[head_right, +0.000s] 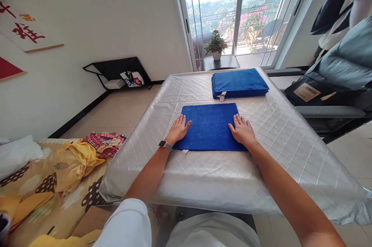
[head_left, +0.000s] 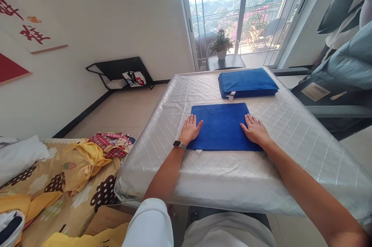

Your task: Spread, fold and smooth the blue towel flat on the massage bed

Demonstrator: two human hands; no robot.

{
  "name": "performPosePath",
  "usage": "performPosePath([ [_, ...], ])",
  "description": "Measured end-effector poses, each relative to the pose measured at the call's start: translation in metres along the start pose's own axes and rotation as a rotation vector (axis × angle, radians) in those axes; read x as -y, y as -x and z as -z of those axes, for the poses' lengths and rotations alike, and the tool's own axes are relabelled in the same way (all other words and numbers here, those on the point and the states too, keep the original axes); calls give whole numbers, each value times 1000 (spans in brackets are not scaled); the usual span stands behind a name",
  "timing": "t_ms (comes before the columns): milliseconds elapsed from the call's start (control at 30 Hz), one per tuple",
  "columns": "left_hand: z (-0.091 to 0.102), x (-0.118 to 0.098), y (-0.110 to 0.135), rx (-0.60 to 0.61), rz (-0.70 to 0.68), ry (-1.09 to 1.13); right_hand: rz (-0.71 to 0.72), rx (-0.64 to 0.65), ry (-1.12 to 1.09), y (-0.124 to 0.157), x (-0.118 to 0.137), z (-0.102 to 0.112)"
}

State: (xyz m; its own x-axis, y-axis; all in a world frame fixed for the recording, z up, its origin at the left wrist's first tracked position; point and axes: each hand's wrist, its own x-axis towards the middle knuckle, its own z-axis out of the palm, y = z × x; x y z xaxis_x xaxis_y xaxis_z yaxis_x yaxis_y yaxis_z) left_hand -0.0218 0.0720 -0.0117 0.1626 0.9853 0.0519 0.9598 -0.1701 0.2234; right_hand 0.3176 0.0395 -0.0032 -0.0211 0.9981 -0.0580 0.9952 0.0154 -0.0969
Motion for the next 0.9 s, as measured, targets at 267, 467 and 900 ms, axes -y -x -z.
performPosePath([
  [267, 2, 1, 1, 18, -17, -20, 6, -1, 60, -19, -3, 33],
  [467, -1, 6, 0, -2, -37, -1, -4, -22, 44, -50, 10, 21],
  [900, 11, 5, 6, 39, -34, -110, -27, -30, -63, -59, -2, 1],
])
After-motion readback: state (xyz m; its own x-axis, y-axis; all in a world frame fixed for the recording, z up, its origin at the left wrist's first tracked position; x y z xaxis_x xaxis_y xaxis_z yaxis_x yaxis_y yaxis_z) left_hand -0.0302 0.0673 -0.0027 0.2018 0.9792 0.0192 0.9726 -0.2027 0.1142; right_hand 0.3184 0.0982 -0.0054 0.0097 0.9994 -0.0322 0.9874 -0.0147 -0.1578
